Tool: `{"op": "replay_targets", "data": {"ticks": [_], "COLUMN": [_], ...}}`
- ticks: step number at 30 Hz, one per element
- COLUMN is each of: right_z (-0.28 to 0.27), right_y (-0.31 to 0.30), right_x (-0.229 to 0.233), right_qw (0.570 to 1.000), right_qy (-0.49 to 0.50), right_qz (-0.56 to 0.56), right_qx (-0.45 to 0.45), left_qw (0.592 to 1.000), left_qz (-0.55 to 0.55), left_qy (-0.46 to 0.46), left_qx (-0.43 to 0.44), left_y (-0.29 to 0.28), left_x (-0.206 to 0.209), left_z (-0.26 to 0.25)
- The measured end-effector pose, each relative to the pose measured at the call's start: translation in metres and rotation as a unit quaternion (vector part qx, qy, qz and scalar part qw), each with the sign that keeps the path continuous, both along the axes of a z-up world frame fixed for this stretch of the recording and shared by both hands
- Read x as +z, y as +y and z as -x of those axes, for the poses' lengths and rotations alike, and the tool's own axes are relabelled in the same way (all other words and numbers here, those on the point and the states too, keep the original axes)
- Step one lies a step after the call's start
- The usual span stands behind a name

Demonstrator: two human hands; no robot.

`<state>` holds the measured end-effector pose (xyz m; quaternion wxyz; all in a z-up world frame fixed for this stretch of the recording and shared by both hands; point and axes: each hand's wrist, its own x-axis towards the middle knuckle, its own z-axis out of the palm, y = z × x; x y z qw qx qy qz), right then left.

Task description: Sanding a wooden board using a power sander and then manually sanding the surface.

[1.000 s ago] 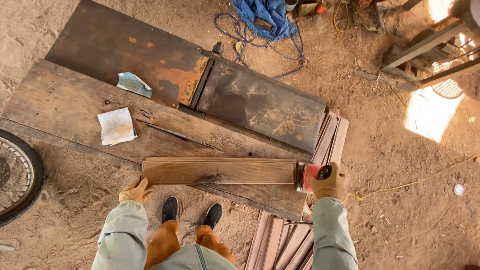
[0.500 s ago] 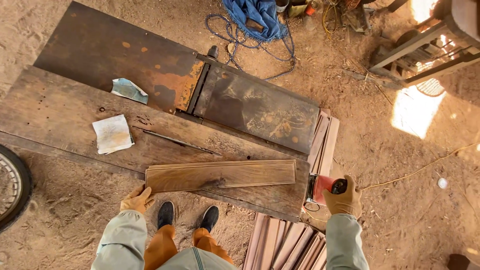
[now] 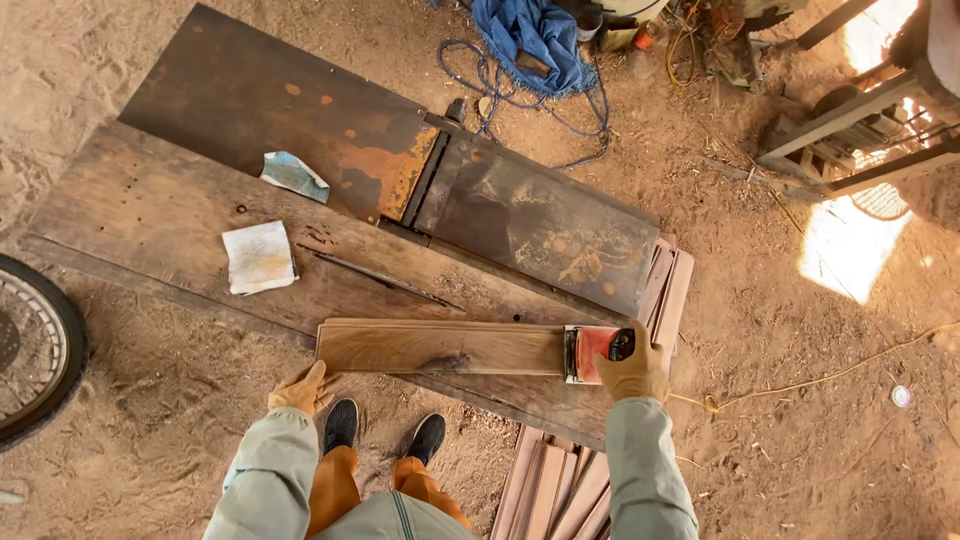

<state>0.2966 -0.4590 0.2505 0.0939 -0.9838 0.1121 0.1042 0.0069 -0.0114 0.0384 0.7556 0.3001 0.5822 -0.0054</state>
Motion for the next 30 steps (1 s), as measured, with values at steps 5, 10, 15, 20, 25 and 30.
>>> {"op": "replay_targets", "data": {"ticks": [5,10,15,20,25,30], "right_z": [0.001,0.017,0.037,0.051,0.066,0.072], "right_y": [0.011,0.055,0.088,0.136,0.165,0.168], "right_x": [-0.006,0.020,0.018,0.044,0.056,0.046], "right_qw": [0.998,0.999,0.998,0.999,0.994,0.991], "right_qy": [-0.043,-0.012,-0.028,0.008,0.088,0.098], "right_qz": [0.017,0.001,-0.035,-0.035,-0.040,-0.049], "right_qx": [0.038,0.036,0.052,0.041,0.057,0.083], "left_qw": [1.000,1.000,1.000,0.999,1.000,0.999], "left_qz": [0.005,0.006,0.003,-0.004,-0.013,-0.043], "left_qy": [-0.017,-0.023,-0.025,-0.030,-0.018,0.015], "left_qx": [-0.021,-0.013,-0.019,-0.017,-0.014,-0.005], "left_y": [-0.001,-0.002,-0.003,-0.002,-0.006,-0.014], "left_x": [-0.019,-0.024,-0.001,0.002,0.020,0.048], "left_z": [-0.001,0.003,0.005,0.001,-0.006,-0.013]}}
